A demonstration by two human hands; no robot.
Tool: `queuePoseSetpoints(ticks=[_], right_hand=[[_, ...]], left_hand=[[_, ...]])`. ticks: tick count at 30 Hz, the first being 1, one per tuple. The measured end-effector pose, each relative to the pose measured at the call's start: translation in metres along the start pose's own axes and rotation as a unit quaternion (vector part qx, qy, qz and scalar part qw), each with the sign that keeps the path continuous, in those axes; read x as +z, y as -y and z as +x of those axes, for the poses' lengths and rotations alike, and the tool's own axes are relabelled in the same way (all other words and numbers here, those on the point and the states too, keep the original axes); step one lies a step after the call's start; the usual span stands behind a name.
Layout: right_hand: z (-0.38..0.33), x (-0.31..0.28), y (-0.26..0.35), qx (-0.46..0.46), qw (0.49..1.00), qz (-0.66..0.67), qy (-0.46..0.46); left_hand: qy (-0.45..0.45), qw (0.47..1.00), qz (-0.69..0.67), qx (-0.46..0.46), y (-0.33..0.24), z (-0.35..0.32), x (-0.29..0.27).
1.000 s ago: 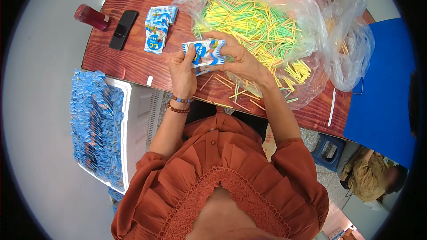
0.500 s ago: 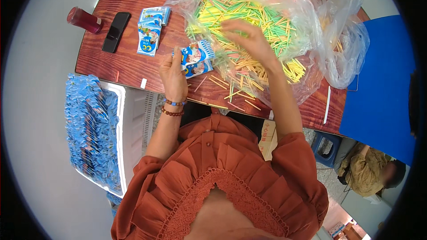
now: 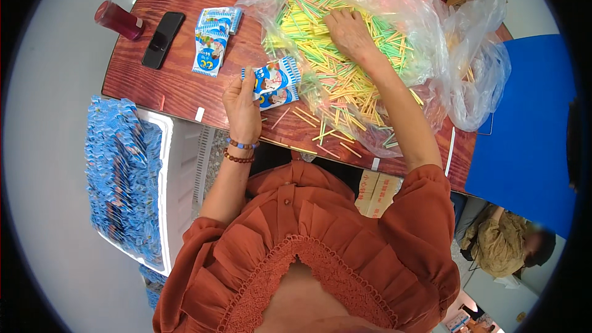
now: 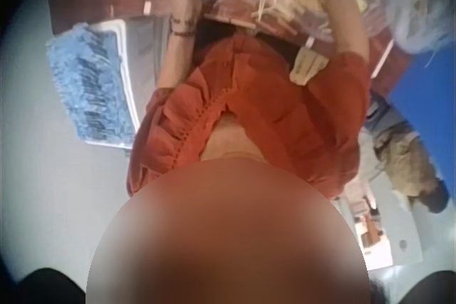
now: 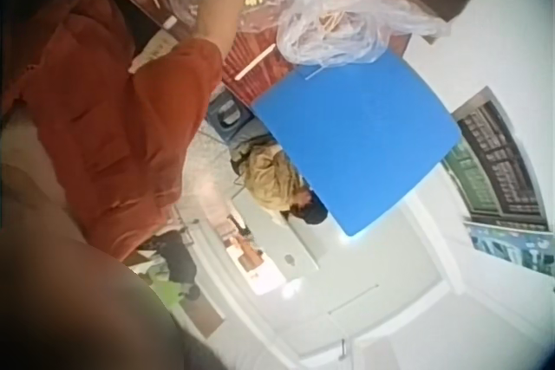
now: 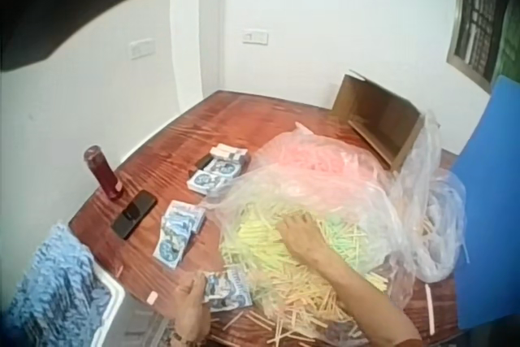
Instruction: Packing yellow and green plastic rods into small blue packets at a workbench.
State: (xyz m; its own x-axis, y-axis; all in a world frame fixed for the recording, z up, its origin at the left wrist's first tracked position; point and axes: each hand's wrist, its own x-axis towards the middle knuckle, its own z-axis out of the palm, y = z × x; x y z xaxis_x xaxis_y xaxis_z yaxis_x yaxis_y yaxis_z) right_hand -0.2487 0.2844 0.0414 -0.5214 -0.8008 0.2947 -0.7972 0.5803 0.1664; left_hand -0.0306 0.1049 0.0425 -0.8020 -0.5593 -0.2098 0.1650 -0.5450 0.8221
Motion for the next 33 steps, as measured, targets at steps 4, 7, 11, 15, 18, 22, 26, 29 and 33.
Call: queuePoseSetpoints(ticks=[4,7,11,15,18,22,26,29,33], right_hand=[[-0.007,-0.001,-0.01,0.0,0.996,0.085,-0.004],[-0.005,-0.009,-0.012,0.031,0.99,0.135,0.029],[-0.005,-0.024,-0.004,0.104,0.971,0.215,0.017],[-0.007,-0.018,-0.014,0.173,0.941,0.289,-0.012],[-0.004,-0.026,-0.014,0.161,0.825,0.534,-0.089],[-0.002,-0.03,-0.014,0.218,0.759,0.614,0.005],[0.004,-0.027,-0.014,0.247,0.784,0.567,0.053],[0.006,-0.013,-0.024,0.211,0.868,0.442,0.089],[0.002,-0.016,-0.022,0.224,0.839,0.492,0.057]], left_hand=[[0.009,1.0,-0.01,-0.006,-0.002,-0.002,0.005],[0.02,1.0,-0.015,-0.008,0.0,-0.002,0.003],[0.031,0.999,-0.028,-0.01,0.001,-0.002,0.003],[0.033,0.999,-0.029,-0.02,0.001,-0.003,0.009],[0.039,0.999,-0.031,-0.022,0.001,-0.003,0.01],[0.046,0.998,-0.031,-0.019,0.003,-0.003,0.007],[0.053,0.998,-0.029,-0.019,0.001,-0.004,0.005],[0.059,0.998,-0.028,-0.013,0.0,-0.005,0.008],[0.058,0.998,-0.03,-0.007,0.0,-0.003,0.009]])
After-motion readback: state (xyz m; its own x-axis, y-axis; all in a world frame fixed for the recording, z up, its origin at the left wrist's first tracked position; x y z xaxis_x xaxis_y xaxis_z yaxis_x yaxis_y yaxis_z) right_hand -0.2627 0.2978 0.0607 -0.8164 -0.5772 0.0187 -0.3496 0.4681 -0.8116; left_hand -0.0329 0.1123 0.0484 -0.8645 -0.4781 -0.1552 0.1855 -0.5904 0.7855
